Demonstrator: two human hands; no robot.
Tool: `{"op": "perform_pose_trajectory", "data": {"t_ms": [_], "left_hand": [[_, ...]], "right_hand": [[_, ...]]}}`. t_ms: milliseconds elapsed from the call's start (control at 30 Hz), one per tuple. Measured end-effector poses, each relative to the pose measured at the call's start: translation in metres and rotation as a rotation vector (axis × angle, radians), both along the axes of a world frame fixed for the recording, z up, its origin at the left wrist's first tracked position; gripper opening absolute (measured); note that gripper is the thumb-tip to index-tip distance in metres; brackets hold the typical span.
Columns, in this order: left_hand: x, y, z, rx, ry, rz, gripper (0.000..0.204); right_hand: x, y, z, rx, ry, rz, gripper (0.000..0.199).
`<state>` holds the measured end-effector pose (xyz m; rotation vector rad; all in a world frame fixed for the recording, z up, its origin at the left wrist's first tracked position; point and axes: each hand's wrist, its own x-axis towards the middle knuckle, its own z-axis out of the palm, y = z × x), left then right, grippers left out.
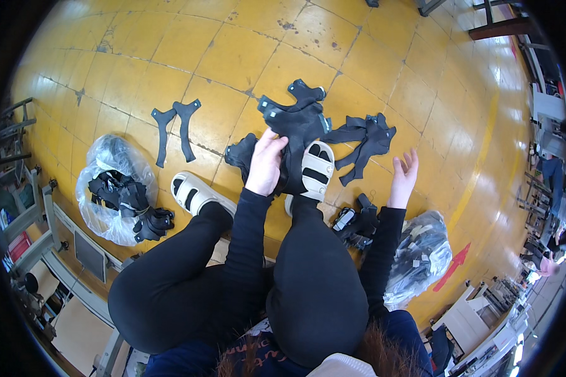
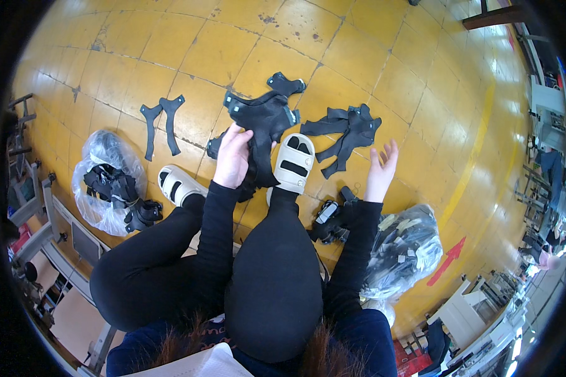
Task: The person sits on the floor and repeatedly picks up black plastic parts from a pile, separates them, and places them on the floor. The person handles the parts one by one, occasionally turning them over, and arranges them into a growing group on the floor.
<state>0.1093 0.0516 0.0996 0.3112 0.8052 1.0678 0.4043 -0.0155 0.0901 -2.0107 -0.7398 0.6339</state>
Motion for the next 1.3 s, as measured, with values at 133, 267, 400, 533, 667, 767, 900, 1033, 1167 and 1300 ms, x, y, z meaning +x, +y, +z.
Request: {"op": "perform_pose_trajectory", "data": {"t_ms": [133, 267, 400, 533, 667, 767, 900, 1033, 1167, 1300], "left_hand": [[0.009, -0.007, -0.004, 0.040, 0.077, -0.103, 0.030], [0.015, -0.010, -0.015, 0.108, 0.133, -0.196, 0.031], [0.026, -0.008, 0.004, 0.099, 0.146, -0.159, 0.024], [0.019, -0.007, -0.002, 0.137, 0.118, -0.147, 0.027], [0.018, -0.002, 0.005, 0.036, 0.154, 0.072, 0.027], [0.004, 0.003, -0.002, -0.041, 0.102, 0.074, 0.024], [-0.022, 0.008, -0.001, -0.030, 0.093, 0.146, 0.026], [-0.028, 0.009, 0.000, -0.016, 0.092, 0.128, 0.028], [-0.015, 0.008, 0.001, 0.025, 0.087, 0.021, 0.029], [-0.005, 0.002, 0.000, 0.036, 0.121, -0.075, 0.032]], "right_hand": [[-0.056, 0.024, 0.040, 0.114, -0.291, 0.354, 0.026], [-0.104, 0.049, 0.058, 0.240, -0.493, 0.688, 0.036], [-0.122, 0.058, 0.051, 0.347, -0.554, 0.707, 0.031], [-0.125, 0.052, 0.056, 0.436, -0.551, 0.690, 0.013], [-0.112, 0.038, 0.057, 0.412, -0.247, 0.946, 0.013], [-0.098, 0.026, 0.062, 0.385, -0.077, 0.791, 0.013], [-0.067, 0.007, 0.057, 0.352, 0.258, 0.288, 0.015], [-0.016, 0.012, 0.042, 0.159, -0.049, 0.241, 0.023], [-0.005, 0.012, 0.033, -0.081, -0.351, 0.291, 0.036], [-0.069, 0.033, 0.044, 0.005, -0.020, 0.465, 0.036]]}}
